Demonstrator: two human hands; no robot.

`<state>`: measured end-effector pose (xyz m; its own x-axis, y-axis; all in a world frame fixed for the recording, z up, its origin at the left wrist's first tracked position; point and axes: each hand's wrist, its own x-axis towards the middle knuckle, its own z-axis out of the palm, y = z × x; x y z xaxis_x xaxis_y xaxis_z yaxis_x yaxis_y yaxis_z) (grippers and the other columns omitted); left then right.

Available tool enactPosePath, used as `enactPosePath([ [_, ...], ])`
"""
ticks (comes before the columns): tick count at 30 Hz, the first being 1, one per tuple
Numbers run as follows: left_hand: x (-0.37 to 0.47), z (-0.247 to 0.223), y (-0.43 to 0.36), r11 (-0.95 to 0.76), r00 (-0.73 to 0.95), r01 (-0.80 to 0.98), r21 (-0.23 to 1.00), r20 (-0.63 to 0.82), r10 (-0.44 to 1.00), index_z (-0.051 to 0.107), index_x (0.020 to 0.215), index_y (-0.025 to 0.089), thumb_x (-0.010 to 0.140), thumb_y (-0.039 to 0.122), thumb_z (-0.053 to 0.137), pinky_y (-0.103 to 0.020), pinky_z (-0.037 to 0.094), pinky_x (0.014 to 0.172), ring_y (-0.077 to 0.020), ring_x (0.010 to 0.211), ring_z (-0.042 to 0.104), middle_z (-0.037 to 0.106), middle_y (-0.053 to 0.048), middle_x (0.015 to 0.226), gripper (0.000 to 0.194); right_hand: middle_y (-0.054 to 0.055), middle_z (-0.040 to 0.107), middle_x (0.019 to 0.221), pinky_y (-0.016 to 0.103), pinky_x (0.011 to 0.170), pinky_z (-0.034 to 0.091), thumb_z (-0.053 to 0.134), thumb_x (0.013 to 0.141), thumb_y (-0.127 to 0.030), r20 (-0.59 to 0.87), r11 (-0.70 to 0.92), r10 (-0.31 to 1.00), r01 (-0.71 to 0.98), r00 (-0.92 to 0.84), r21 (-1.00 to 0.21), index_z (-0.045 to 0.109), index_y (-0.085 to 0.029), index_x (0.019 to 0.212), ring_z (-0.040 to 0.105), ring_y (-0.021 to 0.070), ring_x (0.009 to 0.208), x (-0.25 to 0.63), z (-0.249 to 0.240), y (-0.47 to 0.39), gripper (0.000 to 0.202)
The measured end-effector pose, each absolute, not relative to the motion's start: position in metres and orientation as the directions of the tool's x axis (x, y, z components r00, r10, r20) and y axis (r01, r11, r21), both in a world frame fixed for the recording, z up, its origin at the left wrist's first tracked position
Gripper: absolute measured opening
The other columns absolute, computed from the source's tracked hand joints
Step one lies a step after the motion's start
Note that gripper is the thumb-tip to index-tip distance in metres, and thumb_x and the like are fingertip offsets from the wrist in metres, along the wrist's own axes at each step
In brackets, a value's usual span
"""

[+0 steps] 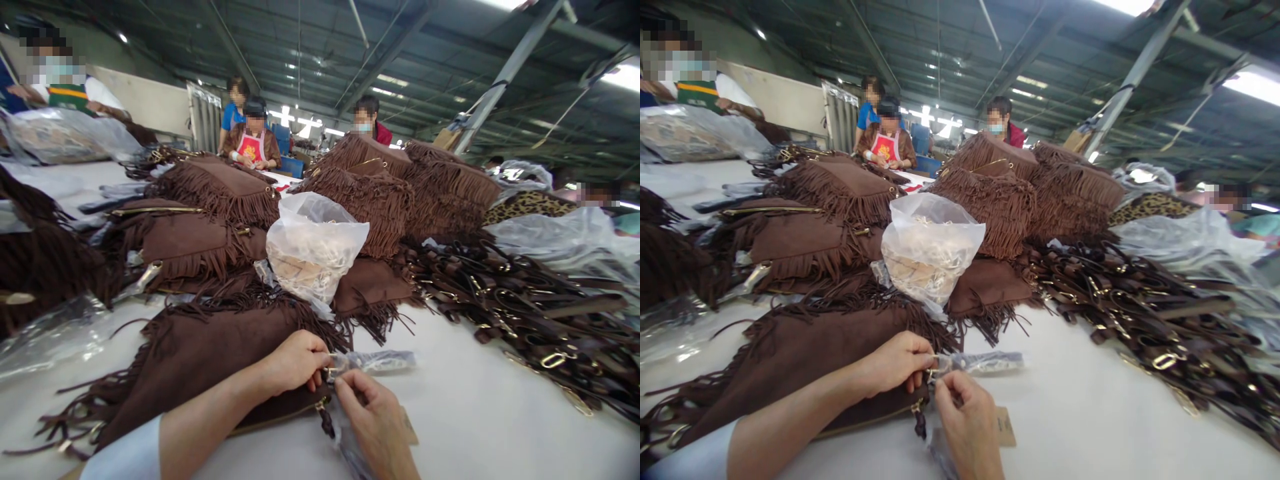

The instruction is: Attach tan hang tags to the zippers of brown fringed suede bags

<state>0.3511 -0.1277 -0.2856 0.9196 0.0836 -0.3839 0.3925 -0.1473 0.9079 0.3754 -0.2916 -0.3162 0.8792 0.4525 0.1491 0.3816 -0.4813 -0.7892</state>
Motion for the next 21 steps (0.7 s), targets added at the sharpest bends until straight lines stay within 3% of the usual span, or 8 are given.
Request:
enactPosePath([
  [10, 0.353, -0.283, -0.128, -0.142, 0.91, 0.414, 0.899, -0.404, 0.091, 0.054, 0.058, 0.015, 0.081, 0.013, 0.049, -0.02, 0.03, 0.042, -0.0079, 0.037, 0.043, 0.049, 0.005, 0.043, 0.023, 0.001, 0.059, 0.059, 0.025, 0.056, 0.039, 0.056, 0.078, -0.054, 0.042, -0.383, 0.472, 0.247, 0.881, -0.89, 0.067, -0.018, 0.063, 0.052, 0.0188, 0.06, 0.381, -0.324, -0.292, 0.04],
  [15, 0.352, -0.278, -0.129, -0.136, 0.908, 0.418, 0.898, -0.407, 0.102, 0.053, 0.057, 0.015, 0.081, 0.013, 0.049, -0.02, 0.03, 0.043, -0.008, 0.037, 0.043, 0.049, 0.005, 0.043, 0.024, 0.0, 0.062, 0.061, 0.024, 0.057, 0.04, 0.055, 0.082, -0.051, 0.123, -0.392, 0.463, 0.327, 0.878, -0.86, 0.07, -0.02, 0.066, 0.055, 0.0187, 0.062, 0.379, -0.326, -0.288, 0.038],
  [21, 0.351, -0.283, -0.128, -0.126, 0.91, 0.412, 0.902, -0.401, 0.105, 0.054, 0.057, 0.015, 0.079, 0.013, 0.052, -0.021, 0.03, 0.043, -0.0085, 0.036, 0.043, 0.05, 0.005, 0.043, 0.022, 0.003, 0.067, 0.07, 0.026, 0.063, 0.041, 0.054, 0.086, -0.05, 0.137, -0.398, 0.563, 0.412, 0.815, -0.82, 0.071, -0.02, 0.072, 0.058, 0.0203, 0.068, 0.388, -0.329, -0.296, 0.037],
])
